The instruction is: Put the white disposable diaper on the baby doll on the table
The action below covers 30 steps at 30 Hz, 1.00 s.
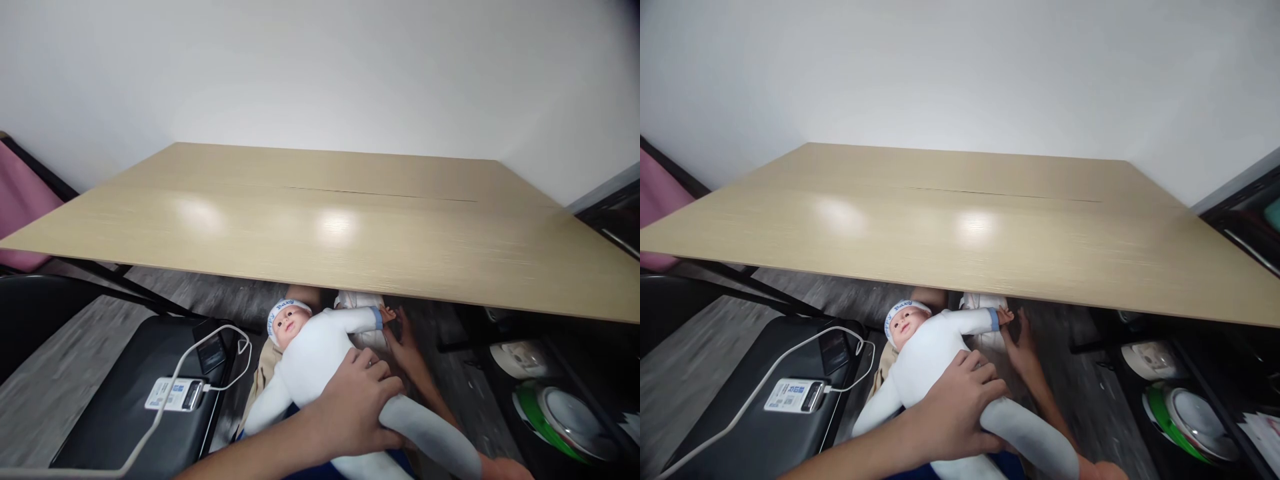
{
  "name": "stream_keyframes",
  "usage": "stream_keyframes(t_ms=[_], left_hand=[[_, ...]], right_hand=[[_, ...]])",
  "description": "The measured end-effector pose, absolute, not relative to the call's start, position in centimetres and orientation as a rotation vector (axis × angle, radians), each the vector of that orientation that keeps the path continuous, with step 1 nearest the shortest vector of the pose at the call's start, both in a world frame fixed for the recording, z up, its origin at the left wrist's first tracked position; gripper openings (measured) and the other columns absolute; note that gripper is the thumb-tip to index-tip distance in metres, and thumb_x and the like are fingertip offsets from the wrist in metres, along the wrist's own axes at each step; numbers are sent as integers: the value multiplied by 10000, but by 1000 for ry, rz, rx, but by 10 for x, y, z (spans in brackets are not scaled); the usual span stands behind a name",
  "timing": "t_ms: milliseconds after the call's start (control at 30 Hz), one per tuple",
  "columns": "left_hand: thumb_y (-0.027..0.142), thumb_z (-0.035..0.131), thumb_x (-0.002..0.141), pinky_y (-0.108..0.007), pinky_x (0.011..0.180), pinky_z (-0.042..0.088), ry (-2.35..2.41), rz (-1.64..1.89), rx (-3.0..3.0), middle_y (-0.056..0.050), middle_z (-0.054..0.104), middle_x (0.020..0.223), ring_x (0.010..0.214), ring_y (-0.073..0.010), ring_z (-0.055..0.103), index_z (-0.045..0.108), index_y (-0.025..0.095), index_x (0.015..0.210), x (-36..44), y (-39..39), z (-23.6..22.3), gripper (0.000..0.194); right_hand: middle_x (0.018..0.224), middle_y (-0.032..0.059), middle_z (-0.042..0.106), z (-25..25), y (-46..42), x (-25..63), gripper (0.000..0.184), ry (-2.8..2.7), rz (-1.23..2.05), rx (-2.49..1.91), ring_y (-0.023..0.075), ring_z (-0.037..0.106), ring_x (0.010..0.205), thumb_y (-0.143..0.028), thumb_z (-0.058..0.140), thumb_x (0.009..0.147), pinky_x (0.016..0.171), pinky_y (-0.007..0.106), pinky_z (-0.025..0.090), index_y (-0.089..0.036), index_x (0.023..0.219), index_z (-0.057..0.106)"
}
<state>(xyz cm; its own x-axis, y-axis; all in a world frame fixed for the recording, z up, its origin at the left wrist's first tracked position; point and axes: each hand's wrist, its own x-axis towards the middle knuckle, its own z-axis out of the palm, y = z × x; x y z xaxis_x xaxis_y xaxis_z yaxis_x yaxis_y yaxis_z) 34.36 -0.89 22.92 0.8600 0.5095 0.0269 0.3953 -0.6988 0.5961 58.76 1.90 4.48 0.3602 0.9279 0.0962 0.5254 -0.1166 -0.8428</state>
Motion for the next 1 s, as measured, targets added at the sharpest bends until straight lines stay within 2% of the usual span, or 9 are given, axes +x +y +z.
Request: stream_keyframes(t_ms=[133,233,333,500,633,767,867,933,1000], left_hand=[[751,600,987,-442,896,402,646,263,2446,-51,705,1135,1124,-298,613,671,243,1191,343,-10,227,552],[744,635,971,-438,907,410,636,275,2429,-59,710,1161,1139,-306,614,681,247,1180,342,-10,225,540],[720,676,958,-439,915,412,620,309,2422,-65,716,1187,1159,-318,612,700,267,1211,339,-11,224,520],[681,746,924,-453,957,426,535,307,2489,-74,715,1127,1120,-324,614,737,265,1222,335,-11,227,511],[661,733,949,-461,958,463,510,286,2545,-87,707,1108,1088,-324,623,738,247,1222,334,-12,229,495],[643,741,963,-504,1085,485,516,424,2471,-124,710,1294,1206,-347,629,652,243,1420,320,-17,242,613],[472,734,1024,-474,1227,444,493,626,2283,-121,652,1492,1418,-326,563,558,273,1510,289,-29,248,554],[293,701,1039,-432,1201,482,575,784,2168,-104,670,1434,1392,-284,593,559,298,1460,261,-39,239,444],[171,655,1021,-404,1088,544,815,986,2099,-81,693,1254,1231,-252,662,574,308,1356,231,-51,219,371]], right_hand=[[1623,184,556,88,-8,593,869,-1400,540,-1690,366,629,1427,-572,669,1011,1217,616,510,-262,1728,289],[1672,166,498,123,-14,591,889,-1693,387,-1586,364,561,1499,-468,708,1015,1247,621,488,-294,1760,255],[1668,122,508,153,-3,583,800,-1989,354,-1457,349,503,1547,-364,686,1027,1278,600,461,-335,1735,313],[1524,117,648,187,41,560,610,-2328,581,-1303,324,604,1419,-265,665,1008,1203,532,500,-297,1600,518],[1287,97,771,204,71,534,484,-2496,788,-1423,307,714,1192,-256,698,922,1020,409,534,-236,1404,660],[1071,63,796,216,77,509,243,-2564,802,-1505,260,734,967,-251,661,920,790,312,440,-220,1160,686],[1057,73,793,223,72,496,173,-2546,749,-1513,256,725,959,-291,645,973,762,309,384,-216,1127,667],[1063,75,791,226,68,491,158,-2523,752,-1509,256,722,972,-294,651,980,765,310,375,-215,1117,661],[1077,73,791,227,64,489,156,-2479,767,-1496,258,724,988,-280,656,974,773,311,384,-218,1117,660]])
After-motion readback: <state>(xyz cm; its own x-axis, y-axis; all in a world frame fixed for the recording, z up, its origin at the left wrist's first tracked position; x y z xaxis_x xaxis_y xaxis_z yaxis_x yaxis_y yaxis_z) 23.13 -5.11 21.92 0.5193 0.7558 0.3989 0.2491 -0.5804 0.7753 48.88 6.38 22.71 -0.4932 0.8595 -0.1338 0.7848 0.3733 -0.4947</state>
